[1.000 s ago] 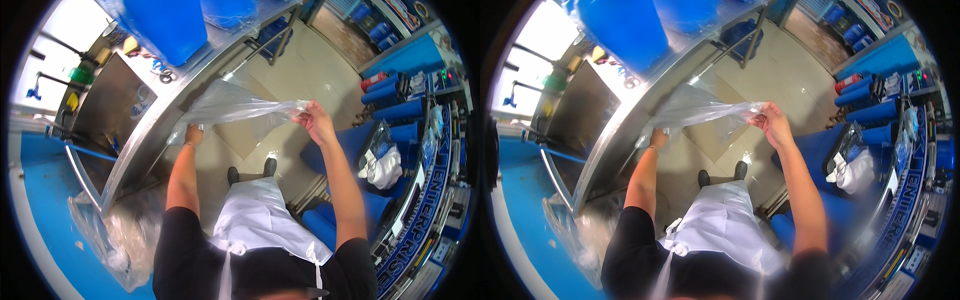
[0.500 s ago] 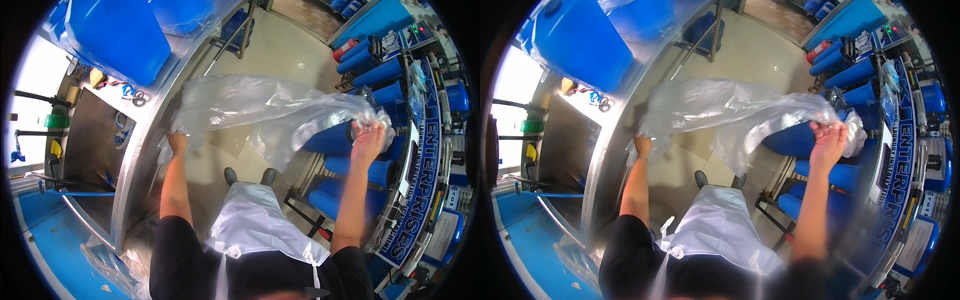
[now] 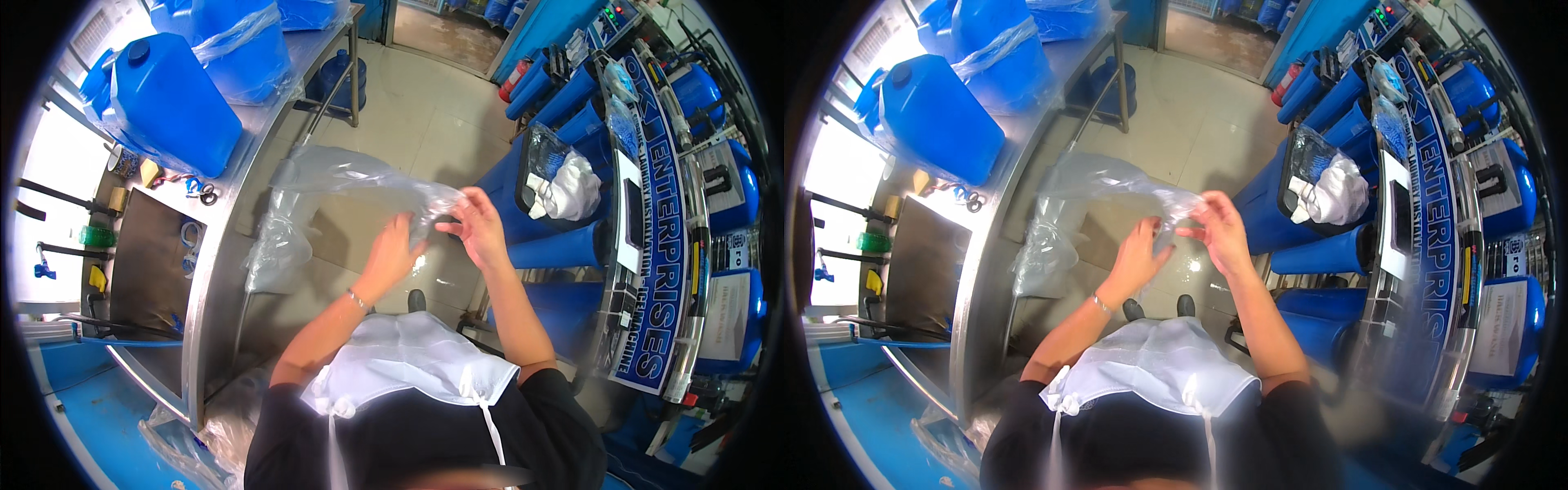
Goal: The person wraps several large blue plastic containers with clear plastic film, seals the film with a red heat gun, and applies blue labels to the containers. The person also fills one container with water from a tap and places a cap on it.
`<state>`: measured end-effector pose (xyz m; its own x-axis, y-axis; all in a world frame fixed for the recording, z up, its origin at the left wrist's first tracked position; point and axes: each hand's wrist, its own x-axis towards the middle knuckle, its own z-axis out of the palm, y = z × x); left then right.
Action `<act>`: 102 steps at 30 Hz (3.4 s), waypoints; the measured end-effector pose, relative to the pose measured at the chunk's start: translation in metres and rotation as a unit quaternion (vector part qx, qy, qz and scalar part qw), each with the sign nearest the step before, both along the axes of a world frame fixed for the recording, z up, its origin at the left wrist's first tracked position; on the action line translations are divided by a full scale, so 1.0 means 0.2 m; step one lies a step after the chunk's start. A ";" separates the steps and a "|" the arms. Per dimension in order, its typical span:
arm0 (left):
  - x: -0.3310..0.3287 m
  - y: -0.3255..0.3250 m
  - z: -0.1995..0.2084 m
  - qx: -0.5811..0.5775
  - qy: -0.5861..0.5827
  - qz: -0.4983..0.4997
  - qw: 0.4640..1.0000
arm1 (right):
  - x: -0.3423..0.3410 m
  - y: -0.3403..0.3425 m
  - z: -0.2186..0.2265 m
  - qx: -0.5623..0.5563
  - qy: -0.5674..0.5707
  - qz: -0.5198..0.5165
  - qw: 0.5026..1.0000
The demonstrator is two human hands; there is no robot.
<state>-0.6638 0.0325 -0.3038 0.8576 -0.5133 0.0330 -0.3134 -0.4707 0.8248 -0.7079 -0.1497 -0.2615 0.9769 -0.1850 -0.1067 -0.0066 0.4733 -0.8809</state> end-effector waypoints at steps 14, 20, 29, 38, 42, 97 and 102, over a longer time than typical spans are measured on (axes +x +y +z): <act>0.08 -0.25 -0.03 -0.380 0.526 -0.042 0.760 | -0.14 -0.37 -0.35 -0.188 0.191 0.010 0.963; 0.25 -0.07 -0.14 -0.515 0.578 0.017 0.632 | -0.21 -0.68 -0.64 0.354 0.212 -0.009 0.911; 0.53 0.50 0.01 -0.405 0.495 -0.006 0.769 | -0.51 -0.86 -0.69 -0.091 0.317 -0.012 0.944; 0.13 -0.24 0.48 -0.005 0.216 -0.221 0.951 | -0.01 -0.33 -0.06 -0.663 -0.040 0.146 0.734; 0.08 -0.09 0.46 0.255 -0.231 -0.029 0.938 | 0.14 -0.44 -0.13 -0.614 0.056 0.081 0.783; -0.52 0.71 -0.14 -0.659 0.315 0.120 0.673 | 0.32 -0.43 -0.96 -0.545 0.128 0.242 0.792; -0.64 0.85 -0.40 -0.566 0.318 0.113 0.752 | 0.37 -0.52 -1.03 -0.023 0.298 0.263 0.917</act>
<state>-0.7925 0.2024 -0.3831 0.9458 -0.3038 -0.1144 0.2964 0.6645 0.6860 -0.6346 -0.2528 -0.4670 0.7033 0.2789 -0.6539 -0.7100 0.2295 -0.6658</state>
